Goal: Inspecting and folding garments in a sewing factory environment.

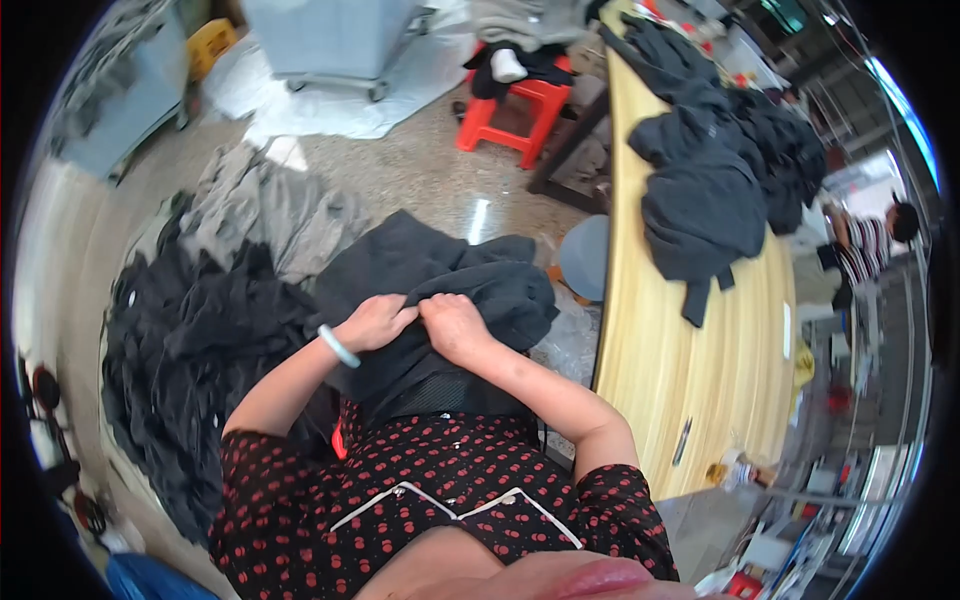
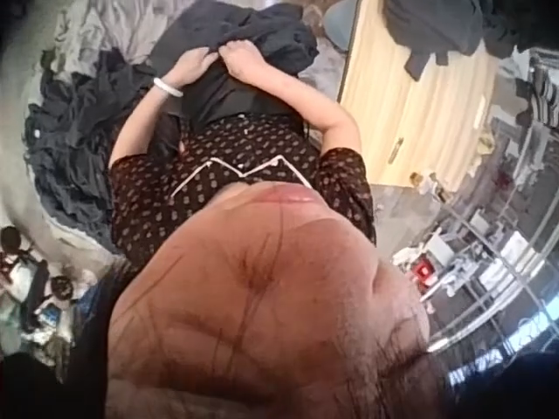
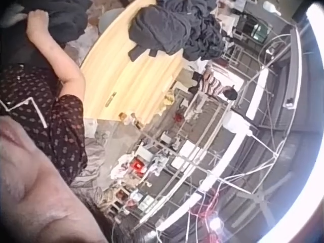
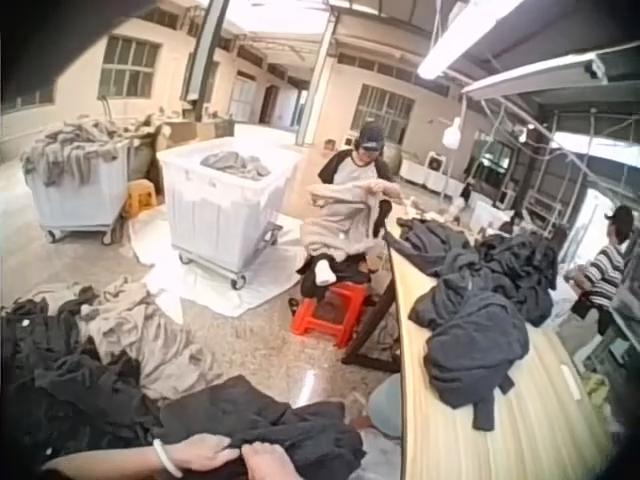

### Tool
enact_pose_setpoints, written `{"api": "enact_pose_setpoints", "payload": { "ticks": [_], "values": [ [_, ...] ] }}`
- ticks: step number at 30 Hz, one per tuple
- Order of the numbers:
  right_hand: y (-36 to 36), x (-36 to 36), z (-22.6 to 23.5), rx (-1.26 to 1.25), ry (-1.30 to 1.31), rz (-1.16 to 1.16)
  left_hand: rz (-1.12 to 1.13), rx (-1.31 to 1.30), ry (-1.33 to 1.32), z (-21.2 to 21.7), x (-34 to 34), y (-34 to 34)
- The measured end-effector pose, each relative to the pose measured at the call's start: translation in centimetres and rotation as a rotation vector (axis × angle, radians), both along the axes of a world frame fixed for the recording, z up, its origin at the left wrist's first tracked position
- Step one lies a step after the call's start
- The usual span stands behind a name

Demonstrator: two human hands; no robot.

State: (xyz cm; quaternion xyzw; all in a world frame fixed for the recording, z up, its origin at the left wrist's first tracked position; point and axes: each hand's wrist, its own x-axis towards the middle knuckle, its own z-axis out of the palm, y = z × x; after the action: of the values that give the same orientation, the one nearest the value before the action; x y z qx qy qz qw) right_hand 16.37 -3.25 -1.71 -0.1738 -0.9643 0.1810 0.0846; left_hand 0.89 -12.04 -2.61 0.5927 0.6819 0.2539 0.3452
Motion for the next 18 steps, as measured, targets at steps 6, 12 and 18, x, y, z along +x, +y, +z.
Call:
{"api": "enact_pose_setpoints", "payload": {
  "ticks": [6,12,18],
  "values": [
    [-0.5,-0.9,-0.8,0.016,0.02,0.073,-0.017,0.09,0.232,0.9,0.7,-1.4],
    [0.2,-0.5,-0.9,-0.031,-0.038,0.064,-0.017,0.157,0.2,-0.1,1.1,-0.8],
    [0.3,-0.2,-1.2,-0.067,-0.08,0.088,-0.028,0.18,0.165,-0.2,1.0,-1.1]
  ]
}}
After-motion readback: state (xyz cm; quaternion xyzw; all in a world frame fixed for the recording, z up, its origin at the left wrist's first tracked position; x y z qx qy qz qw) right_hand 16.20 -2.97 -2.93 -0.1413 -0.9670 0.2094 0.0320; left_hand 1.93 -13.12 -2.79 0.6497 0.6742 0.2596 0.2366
